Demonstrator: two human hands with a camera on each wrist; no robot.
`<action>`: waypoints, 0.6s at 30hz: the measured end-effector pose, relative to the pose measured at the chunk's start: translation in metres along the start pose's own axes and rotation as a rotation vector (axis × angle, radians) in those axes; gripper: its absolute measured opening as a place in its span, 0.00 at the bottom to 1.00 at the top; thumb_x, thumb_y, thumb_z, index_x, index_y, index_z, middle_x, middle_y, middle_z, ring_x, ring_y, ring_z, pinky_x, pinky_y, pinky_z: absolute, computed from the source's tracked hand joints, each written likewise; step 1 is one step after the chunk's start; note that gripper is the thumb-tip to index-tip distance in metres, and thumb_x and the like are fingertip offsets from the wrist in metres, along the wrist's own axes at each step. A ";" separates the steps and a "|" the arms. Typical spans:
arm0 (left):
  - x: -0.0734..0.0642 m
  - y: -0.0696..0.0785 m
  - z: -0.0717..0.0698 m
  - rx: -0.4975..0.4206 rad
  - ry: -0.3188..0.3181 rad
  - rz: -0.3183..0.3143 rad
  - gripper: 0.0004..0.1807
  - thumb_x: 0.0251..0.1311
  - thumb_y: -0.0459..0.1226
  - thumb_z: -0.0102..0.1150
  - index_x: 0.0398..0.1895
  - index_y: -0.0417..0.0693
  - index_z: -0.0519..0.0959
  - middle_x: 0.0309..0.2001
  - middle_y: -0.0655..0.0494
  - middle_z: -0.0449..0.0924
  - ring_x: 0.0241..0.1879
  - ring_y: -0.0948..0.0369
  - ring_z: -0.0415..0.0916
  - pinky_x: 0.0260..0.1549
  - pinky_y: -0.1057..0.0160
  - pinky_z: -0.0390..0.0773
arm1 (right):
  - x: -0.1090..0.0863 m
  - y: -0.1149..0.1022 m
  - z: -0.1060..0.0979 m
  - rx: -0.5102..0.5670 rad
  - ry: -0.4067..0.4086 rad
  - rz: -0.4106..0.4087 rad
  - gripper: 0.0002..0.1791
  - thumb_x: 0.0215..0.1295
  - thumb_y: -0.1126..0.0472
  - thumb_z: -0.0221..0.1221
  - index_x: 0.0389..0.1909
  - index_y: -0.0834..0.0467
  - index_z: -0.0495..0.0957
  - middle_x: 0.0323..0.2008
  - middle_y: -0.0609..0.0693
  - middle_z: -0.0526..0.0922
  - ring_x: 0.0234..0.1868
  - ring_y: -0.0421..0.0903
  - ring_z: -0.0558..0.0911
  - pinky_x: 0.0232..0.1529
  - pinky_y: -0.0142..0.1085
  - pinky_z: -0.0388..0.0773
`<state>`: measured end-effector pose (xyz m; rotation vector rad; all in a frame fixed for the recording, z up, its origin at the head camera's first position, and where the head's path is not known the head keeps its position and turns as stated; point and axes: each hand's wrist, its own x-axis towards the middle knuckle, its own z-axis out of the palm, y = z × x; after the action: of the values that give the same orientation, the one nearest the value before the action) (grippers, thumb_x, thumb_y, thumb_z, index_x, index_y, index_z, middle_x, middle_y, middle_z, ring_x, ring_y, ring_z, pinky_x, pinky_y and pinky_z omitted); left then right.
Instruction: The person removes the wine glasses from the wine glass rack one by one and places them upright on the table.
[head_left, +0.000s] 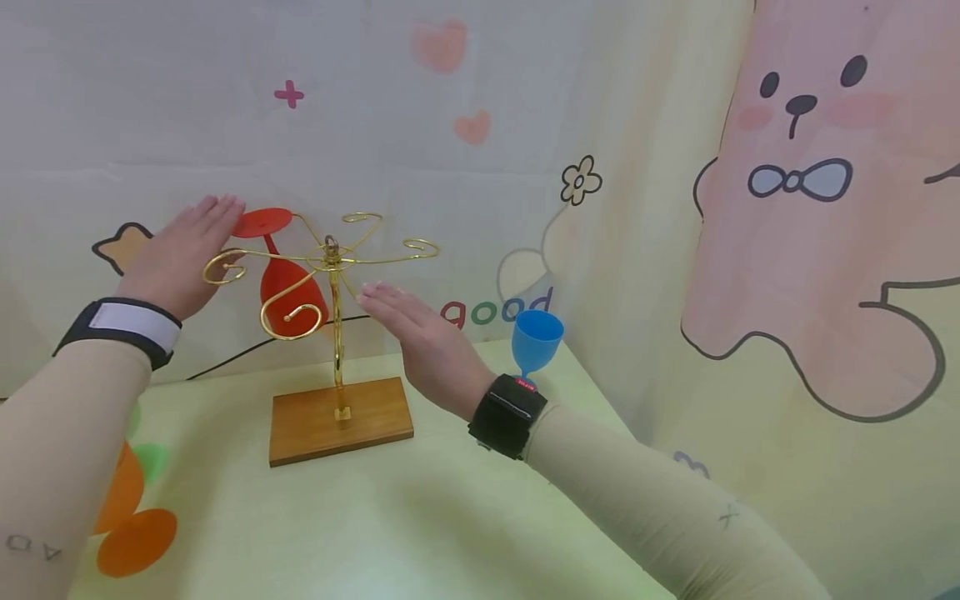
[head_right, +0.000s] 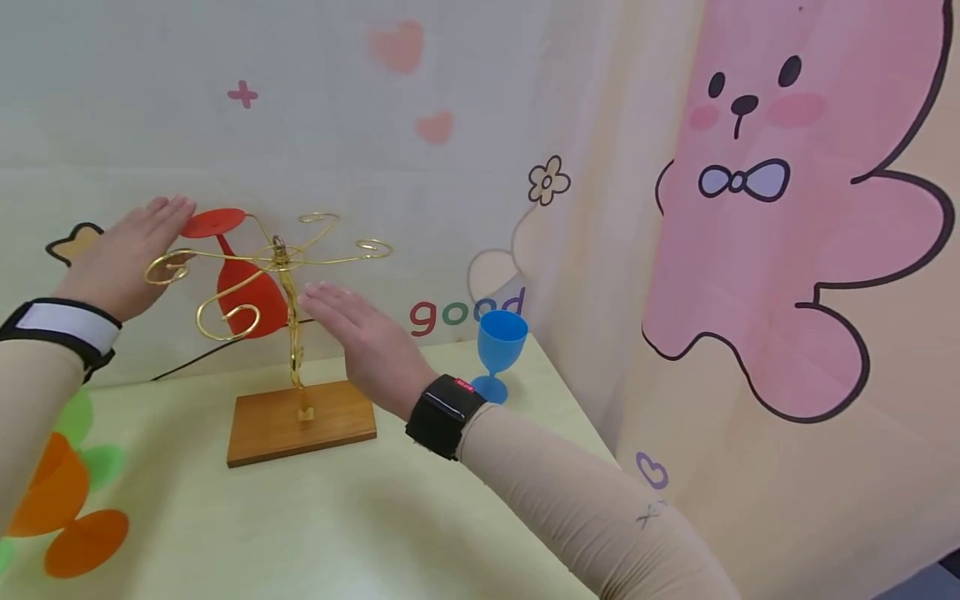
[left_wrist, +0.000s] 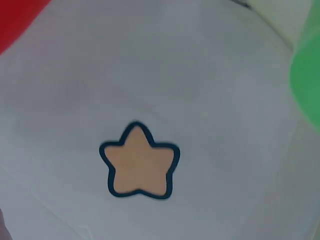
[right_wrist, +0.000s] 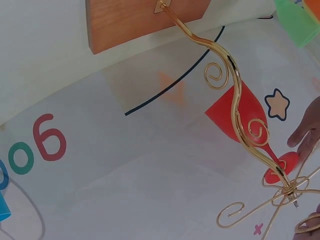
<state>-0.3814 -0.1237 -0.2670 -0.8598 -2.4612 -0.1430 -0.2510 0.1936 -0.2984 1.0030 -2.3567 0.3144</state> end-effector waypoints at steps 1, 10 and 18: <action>0.001 -0.002 -0.002 -0.009 0.004 0.008 0.40 0.62 0.34 0.57 0.73 0.35 0.49 0.69 0.30 0.56 0.70 0.43 0.44 0.70 0.41 0.49 | 0.000 0.000 -0.001 -0.005 -0.001 0.000 0.34 0.61 0.77 0.54 0.69 0.57 0.62 0.70 0.52 0.65 0.71 0.38 0.51 0.64 0.34 0.69; 0.010 -0.007 -0.011 -0.043 0.000 0.114 0.36 0.59 0.32 0.59 0.72 0.47 0.60 0.64 0.34 0.67 0.66 0.44 0.57 0.54 0.32 0.69 | 0.001 -0.001 -0.003 -0.044 0.000 -0.015 0.33 0.62 0.77 0.52 0.69 0.58 0.62 0.70 0.52 0.65 0.71 0.38 0.51 0.66 0.32 0.66; 0.010 -0.004 -0.016 -0.010 -0.068 0.102 0.31 0.57 0.25 0.58 0.66 0.47 0.67 0.56 0.34 0.76 0.53 0.39 0.71 0.41 0.33 0.78 | 0.000 -0.001 -0.003 -0.038 -0.001 -0.010 0.33 0.63 0.77 0.51 0.70 0.57 0.62 0.70 0.52 0.65 0.71 0.37 0.50 0.68 0.34 0.63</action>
<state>-0.3831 -0.1256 -0.2478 -1.0082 -2.4746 -0.0912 -0.2495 0.1944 -0.2960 0.9974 -2.3493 0.2648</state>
